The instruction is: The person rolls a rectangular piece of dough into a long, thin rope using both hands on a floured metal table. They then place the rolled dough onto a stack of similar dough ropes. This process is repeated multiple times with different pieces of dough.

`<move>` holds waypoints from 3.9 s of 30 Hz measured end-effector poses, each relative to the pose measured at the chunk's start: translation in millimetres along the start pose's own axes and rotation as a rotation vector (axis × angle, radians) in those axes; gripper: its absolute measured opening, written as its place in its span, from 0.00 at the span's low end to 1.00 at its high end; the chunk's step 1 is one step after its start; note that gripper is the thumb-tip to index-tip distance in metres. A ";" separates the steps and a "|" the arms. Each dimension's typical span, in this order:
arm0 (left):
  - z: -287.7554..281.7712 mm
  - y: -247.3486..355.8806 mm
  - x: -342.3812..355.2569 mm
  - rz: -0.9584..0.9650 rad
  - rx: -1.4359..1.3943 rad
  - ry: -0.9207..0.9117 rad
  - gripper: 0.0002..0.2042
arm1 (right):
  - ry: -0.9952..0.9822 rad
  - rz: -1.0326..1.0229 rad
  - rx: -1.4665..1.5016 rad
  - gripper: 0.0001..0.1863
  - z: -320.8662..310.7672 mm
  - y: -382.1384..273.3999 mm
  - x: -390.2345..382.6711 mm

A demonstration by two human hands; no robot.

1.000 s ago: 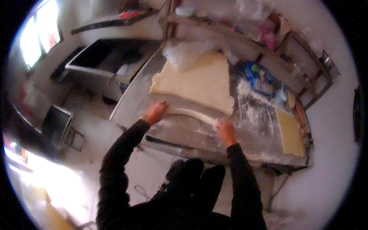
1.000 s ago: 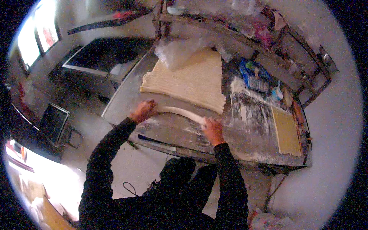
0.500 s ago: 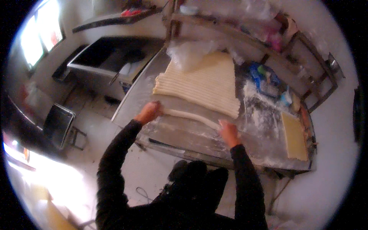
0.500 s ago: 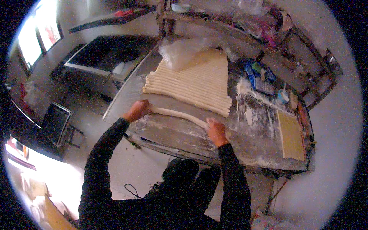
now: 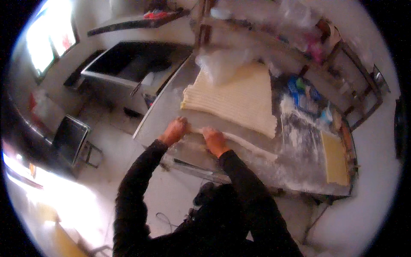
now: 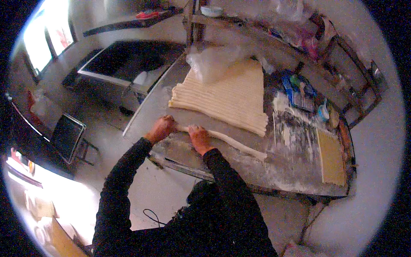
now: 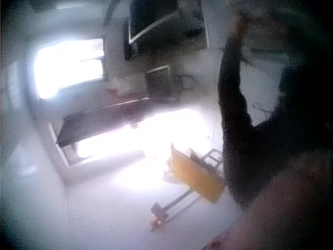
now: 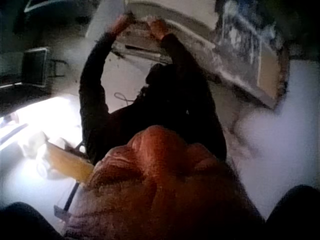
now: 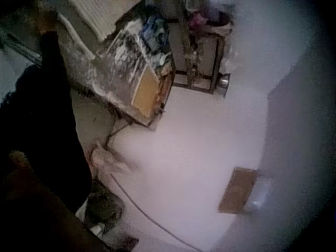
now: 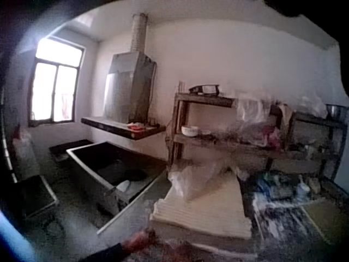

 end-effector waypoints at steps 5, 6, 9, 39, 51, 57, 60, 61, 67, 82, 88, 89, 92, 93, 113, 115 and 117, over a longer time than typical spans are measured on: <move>-4.7 -0.2 -2.1 0.002 0.035 0.033 0.07 | -0.013 -0.045 -0.154 0.08 -12.4 -7.1 0.9; -5.1 -2.8 -3.8 0.025 0.017 0.070 0.06 | -0.012 -0.063 -0.121 0.10 -11.9 -13.9 7.4; 1.7 -11.1 -9.2 0.074 0.048 0.105 0.05 | -0.010 -0.034 0.012 0.10 1.0 -45.2 40.0; 12.3 63.6 25.7 -0.034 0.028 0.032 0.16 | -0.020 0.046 -0.043 0.06 -32.8 27.6 -45.3; 34.1 126.3 66.1 -0.009 0.010 -0.062 0.12 | 0.024 0.111 -0.180 0.07 -45.6 55.3 -80.8; 59.2 107.6 59.4 0.023 0.070 -0.047 0.15 | -0.077 0.192 -0.150 0.07 -88.1 116.5 -148.6; 49.7 127.7 67.1 0.141 0.067 -0.047 0.14 | -0.126 0.188 -0.166 0.07 -97.8 126.6 -163.2; 52.7 130.5 65.7 0.197 0.070 -0.045 0.13 | -0.095 0.186 -0.128 0.07 -95.3 121.6 -159.2; 52.4 180.3 87.3 0.205 0.007 -0.113 0.11 | -0.049 0.286 -0.100 0.06 -68.4 96.9 -117.4; 38.0 115.1 56.7 -0.041 0.175 -0.126 0.09 | -0.057 0.479 -0.256 0.10 -157.7 171.5 -224.0; 30.7 39.2 49.8 -0.103 0.196 -0.110 0.13 | -0.138 0.555 -0.248 0.11 -126.3 203.7 -194.7; 28.4 23.9 55.1 -0.122 0.198 -0.035 0.13 | -0.123 0.545 -0.272 0.11 -123.8 207.9 -182.1; 22.1 -14.1 65.2 -0.206 0.194 0.163 0.11 | -0.096 0.565 -0.327 0.11 -114.5 221.4 -155.1; 16.6 -28.5 68.2 -0.253 0.197 0.219 0.09 | -0.086 0.599 -0.329 0.11 -110.2 225.2 -146.9; 68.8 97.9 144.0 0.074 0.100 0.016 0.40 | -0.186 0.584 -0.262 0.15 -125.3 251.4 -156.0; 83.8 105.1 160.2 0.048 0.066 0.004 0.40 | -0.130 0.575 -0.291 0.14 -127.1 245.5 -147.4; 88.9 100.4 165.8 0.001 0.104 0.012 0.40 | -0.104 0.576 -0.249 0.14 -129.7 237.6 -145.1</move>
Point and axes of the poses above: each hand's wrist, its own x-axis towards the middle knuckle, its own z-axis out of the palm, y = z × x, the point moved 6 cm from there along x, towards the middle knuckle, and after that the axes turned 3 degrees about z, right-handed, at the moved point
